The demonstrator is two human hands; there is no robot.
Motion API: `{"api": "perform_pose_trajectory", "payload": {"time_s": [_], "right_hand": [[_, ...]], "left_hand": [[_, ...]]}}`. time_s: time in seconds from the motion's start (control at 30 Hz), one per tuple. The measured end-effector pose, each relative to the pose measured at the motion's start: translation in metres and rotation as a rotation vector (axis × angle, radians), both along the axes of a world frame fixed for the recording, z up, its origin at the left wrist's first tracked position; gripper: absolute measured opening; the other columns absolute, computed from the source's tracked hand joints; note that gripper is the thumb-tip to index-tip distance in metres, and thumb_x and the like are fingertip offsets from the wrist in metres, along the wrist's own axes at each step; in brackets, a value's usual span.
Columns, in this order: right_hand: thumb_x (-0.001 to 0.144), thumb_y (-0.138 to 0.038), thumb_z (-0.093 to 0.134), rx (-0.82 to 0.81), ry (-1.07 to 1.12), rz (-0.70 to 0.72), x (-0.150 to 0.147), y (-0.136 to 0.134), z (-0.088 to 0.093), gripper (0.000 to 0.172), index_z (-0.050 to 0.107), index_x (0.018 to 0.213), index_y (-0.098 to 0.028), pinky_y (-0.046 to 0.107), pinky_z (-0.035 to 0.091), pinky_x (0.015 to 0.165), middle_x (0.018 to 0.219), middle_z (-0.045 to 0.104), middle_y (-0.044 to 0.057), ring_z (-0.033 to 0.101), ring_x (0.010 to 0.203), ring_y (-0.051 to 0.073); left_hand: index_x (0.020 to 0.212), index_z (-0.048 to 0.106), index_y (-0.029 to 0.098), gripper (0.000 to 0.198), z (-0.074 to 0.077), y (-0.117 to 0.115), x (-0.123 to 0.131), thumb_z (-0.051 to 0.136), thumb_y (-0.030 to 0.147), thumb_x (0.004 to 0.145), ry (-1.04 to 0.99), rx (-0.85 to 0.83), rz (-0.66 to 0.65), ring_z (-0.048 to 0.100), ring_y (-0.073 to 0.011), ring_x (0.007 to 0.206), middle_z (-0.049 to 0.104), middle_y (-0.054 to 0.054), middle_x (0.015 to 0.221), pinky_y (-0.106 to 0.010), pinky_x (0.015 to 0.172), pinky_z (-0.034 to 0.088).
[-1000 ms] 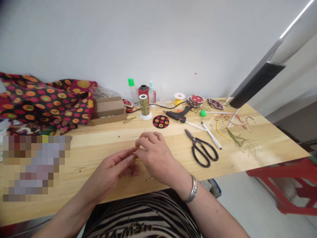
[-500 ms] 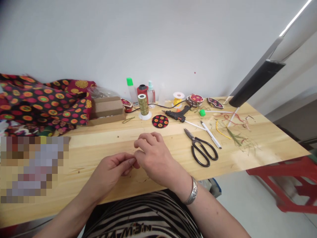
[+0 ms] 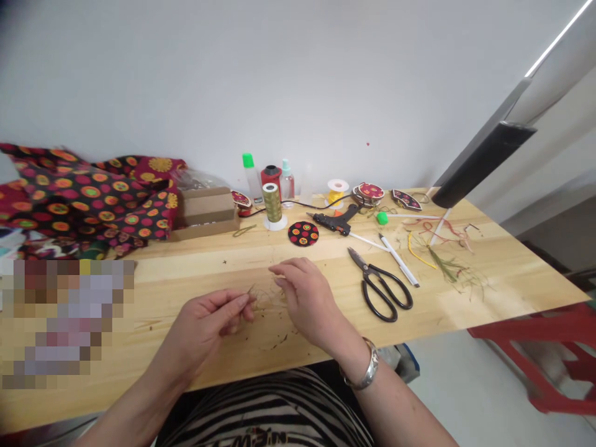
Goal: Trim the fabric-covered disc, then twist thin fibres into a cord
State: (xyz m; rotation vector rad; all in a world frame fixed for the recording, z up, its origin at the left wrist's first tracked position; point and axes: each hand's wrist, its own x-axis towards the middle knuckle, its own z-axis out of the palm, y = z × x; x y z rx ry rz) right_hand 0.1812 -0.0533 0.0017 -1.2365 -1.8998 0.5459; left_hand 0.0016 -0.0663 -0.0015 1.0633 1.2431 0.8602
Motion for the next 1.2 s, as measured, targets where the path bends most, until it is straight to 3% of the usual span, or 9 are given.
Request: {"api": "perform_pose_trajectory", "payload": {"time_s": [0.17,0.4,0.5,0.6,0.7,0.8,0.9,1.03,1.2], "right_hand": [[0.087,-0.013,0.047,-0.121,0.197,0.042,-0.007,-0.002,-0.005,0.022,0.065,0.099,-0.019,0.029,0.046,0.085,0.098,0.064,0.006,0.058,0.095,0.015],[0.085,-0.021,0.054,-0.252,0.174,0.106,-0.017,-0.005,-0.008,0.019,0.063,0.102,-0.02,0.028,0.048,0.08,0.091,0.068,0.003,0.061,0.086,0.014],[0.084,-0.018,0.053,-0.087,0.038,-0.035,-0.009,-0.001,-0.006,0.021,0.062,0.103,-0.018,0.033,0.047,0.084,0.098,0.066,0.007,0.059,0.092,0.018],[0.085,-0.019,0.049,0.062,-0.301,-0.25,0.018,0.002,-0.001,0.023,0.062,0.103,-0.013,0.041,0.046,0.085,0.103,0.063,0.014,0.057,0.095,0.024],[0.085,-0.019,0.045,0.007,-0.712,-0.467,0.059,-0.005,0.0,0.026,0.063,0.102,-0.008,0.043,0.046,0.078,0.101,0.063,0.018,0.057,0.093,0.03],[0.084,-0.02,0.045,-0.162,-0.953,-0.546,0.099,-0.021,-0.006,0.025,0.064,0.095,-0.008,0.042,0.047,0.074,0.088,0.065,0.018,0.061,0.081,0.029],[0.081,-0.025,0.051,-0.354,-0.995,-0.581,0.123,-0.035,-0.014,0.024,0.064,0.092,-0.008,0.039,0.049,0.073,0.086,0.065,0.017,0.063,0.08,0.03],[0.08,-0.018,0.046,-0.371,-0.993,-0.557,0.128,-0.041,-0.018,0.031,0.061,0.106,-0.007,0.037,0.05,0.076,0.092,0.065,0.017,0.063,0.087,0.028],[0.076,-0.017,0.046,-0.417,-0.968,-0.543,0.125,-0.035,-0.012,0.034,0.06,0.106,-0.008,0.037,0.05,0.073,0.095,0.064,0.016,0.064,0.086,0.029]], "left_hand": [[0.068,0.069,0.014,0.017,0.003,0.001,0.002,0.066,0.03,0.071,-0.124,0.005,0.078,0.031,-0.0044,0.042,0.06,0.0,0.056,-0.021,0.043,0.021],[0.06,0.067,0.013,0.021,0.002,-0.001,-0.001,0.065,0.03,0.072,-0.141,0.012,0.099,0.031,-0.004,0.041,0.054,0.002,0.05,-0.02,0.042,0.022],[0.064,0.069,0.013,0.018,0.001,-0.001,-0.003,0.068,0.03,0.069,-0.167,-0.003,0.146,0.032,-0.0044,0.042,0.052,0.002,0.047,-0.02,0.042,0.02],[0.071,0.072,0.012,0.018,0.002,-0.001,-0.007,0.071,0.029,0.065,-0.19,-0.02,0.204,0.035,-0.0056,0.043,0.052,0.002,0.047,-0.02,0.042,0.02],[0.075,0.073,0.012,0.02,0.002,-0.001,-0.012,0.071,0.029,0.065,-0.202,-0.019,0.245,0.036,-0.0063,0.045,0.051,0.002,0.048,-0.02,0.042,0.021],[0.074,0.073,0.011,0.02,0.0,0.0,-0.014,0.072,0.029,0.064,-0.217,-0.024,0.271,0.035,-0.0061,0.044,0.047,0.004,0.044,-0.02,0.041,0.021],[0.073,0.073,0.011,0.02,0.0,0.002,-0.014,0.072,0.029,0.063,-0.237,-0.038,0.281,0.034,-0.005,0.043,0.046,0.004,0.043,-0.019,0.041,0.02],[0.073,0.073,0.011,0.021,0.001,0.004,-0.011,0.072,0.029,0.063,-0.23,-0.042,0.282,0.032,-0.0043,0.042,0.045,0.005,0.044,-0.019,0.041,0.02],[0.074,0.073,0.01,0.022,0.001,0.004,-0.01,0.072,0.03,0.063,-0.213,-0.035,0.287,0.032,-0.0042,0.042,0.045,0.005,0.044,-0.019,0.041,0.021]]}}
